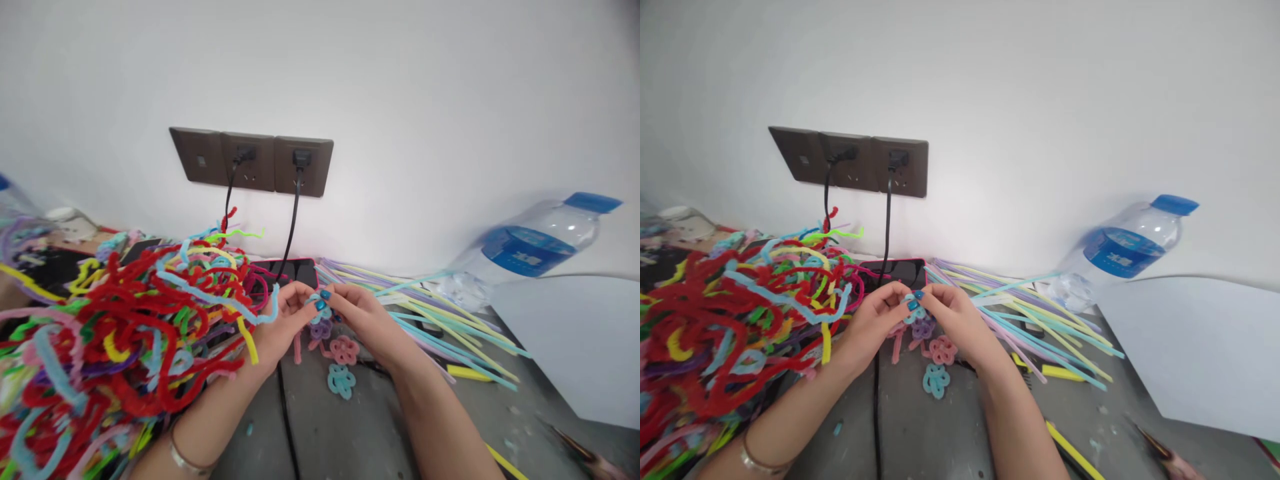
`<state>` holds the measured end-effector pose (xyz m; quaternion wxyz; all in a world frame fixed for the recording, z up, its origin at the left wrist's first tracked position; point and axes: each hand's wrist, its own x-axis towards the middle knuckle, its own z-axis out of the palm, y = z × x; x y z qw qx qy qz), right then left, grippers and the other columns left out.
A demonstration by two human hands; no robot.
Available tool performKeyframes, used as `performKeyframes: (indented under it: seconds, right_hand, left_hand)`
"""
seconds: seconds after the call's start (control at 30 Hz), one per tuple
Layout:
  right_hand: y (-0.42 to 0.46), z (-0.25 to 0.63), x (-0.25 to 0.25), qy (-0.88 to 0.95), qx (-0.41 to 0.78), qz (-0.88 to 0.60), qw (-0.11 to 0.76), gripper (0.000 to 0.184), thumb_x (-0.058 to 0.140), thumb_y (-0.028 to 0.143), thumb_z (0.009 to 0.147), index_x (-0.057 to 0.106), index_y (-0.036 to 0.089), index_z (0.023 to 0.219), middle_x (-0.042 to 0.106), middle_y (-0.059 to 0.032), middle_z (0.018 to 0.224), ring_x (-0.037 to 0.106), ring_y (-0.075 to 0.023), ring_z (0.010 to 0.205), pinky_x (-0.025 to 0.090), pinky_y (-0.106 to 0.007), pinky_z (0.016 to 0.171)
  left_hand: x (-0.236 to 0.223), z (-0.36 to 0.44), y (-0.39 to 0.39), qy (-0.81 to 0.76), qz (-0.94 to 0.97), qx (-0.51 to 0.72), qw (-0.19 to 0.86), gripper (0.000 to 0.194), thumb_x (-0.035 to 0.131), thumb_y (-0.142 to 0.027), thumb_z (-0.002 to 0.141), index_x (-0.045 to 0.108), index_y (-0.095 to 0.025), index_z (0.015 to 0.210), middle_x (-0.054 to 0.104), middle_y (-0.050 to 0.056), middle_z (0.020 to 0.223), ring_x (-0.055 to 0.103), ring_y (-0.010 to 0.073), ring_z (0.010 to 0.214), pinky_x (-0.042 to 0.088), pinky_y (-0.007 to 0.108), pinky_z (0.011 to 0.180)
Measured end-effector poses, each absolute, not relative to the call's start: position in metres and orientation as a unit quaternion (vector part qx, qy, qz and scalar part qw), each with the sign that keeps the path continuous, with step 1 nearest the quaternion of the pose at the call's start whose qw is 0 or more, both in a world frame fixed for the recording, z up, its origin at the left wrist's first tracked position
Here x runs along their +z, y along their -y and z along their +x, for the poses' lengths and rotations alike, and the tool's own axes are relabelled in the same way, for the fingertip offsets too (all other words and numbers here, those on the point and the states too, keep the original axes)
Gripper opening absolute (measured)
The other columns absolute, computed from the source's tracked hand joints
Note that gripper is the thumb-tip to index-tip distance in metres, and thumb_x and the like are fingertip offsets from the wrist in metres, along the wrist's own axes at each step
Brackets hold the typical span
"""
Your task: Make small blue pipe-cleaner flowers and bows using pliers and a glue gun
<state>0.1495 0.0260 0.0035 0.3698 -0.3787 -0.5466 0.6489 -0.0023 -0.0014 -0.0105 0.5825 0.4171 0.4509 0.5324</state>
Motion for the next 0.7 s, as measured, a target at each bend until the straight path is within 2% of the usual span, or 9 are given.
performKeyframes:
  seconds: [0.2, 0.4, 0.53, 0.7]
  right_hand:
    - [-0.025, 0.144, 0.0, 0.46, 0.72, -0.339, 0.395, 0.034, 0.076, 0.047, 0.071, 0.062, 0.016, 0.068, 0.054, 0.003, 0.062, 0.044, -0.0103, 0.057, 0.036, -0.023, 0.055]
    - [-0.022, 0.137, 0.001, 0.403, 0.736, -0.311, 0.447, 0.03, 0.078, 0.042, 0.072, 0.061, 0.017, 0.067, 0.055, 0.0037, 0.061, 0.047, -0.0101, 0.056, 0.041, -0.023, 0.056]
    - [-0.022, 0.137, 0.0, 0.408, 0.732, -0.321, 0.44, 0.033, 0.078, 0.044, 0.071, 0.06, 0.017, 0.066, 0.054, 0.0037, 0.061, 0.046, -0.0102, 0.055, 0.041, -0.023, 0.054]
    - [-0.023, 0.139, 0.0, 0.443, 0.711, -0.336, 0.432, 0.033, 0.073, 0.048, 0.077, 0.06, 0.019, 0.071, 0.049, 0.0034, 0.064, 0.043, -0.011, 0.057, 0.038, -0.024, 0.052]
  left_hand:
    - [-0.01, -0.001, 0.001, -0.425, 0.366, 0.531, 0.635, 0.034, 0.082, -0.04, 0.065, 0.064, -0.015, 0.079, 0.058, -0.002, 0.07, 0.053, 0.0081, 0.059, 0.046, 0.018, 0.054]
    - [-0.01, 0.0, 0.002, -0.393, 0.33, 0.538, 0.669, 0.037, 0.085, -0.038, 0.062, 0.063, -0.014, 0.079, 0.06, 0.0, 0.073, 0.055, 0.0087, 0.06, 0.048, 0.019, 0.055]
    - [-0.011, 0.001, 0.002, -0.403, 0.316, 0.552, 0.658, 0.036, 0.085, -0.036, 0.062, 0.062, -0.014, 0.079, 0.061, 0.0, 0.073, 0.057, 0.0087, 0.062, 0.05, 0.019, 0.058]
    - [-0.008, 0.002, 0.001, -0.394, 0.294, 0.583, 0.647, 0.036, 0.087, -0.033, 0.06, 0.059, -0.015, 0.074, 0.06, -0.003, 0.068, 0.056, 0.0067, 0.058, 0.047, 0.016, 0.053]
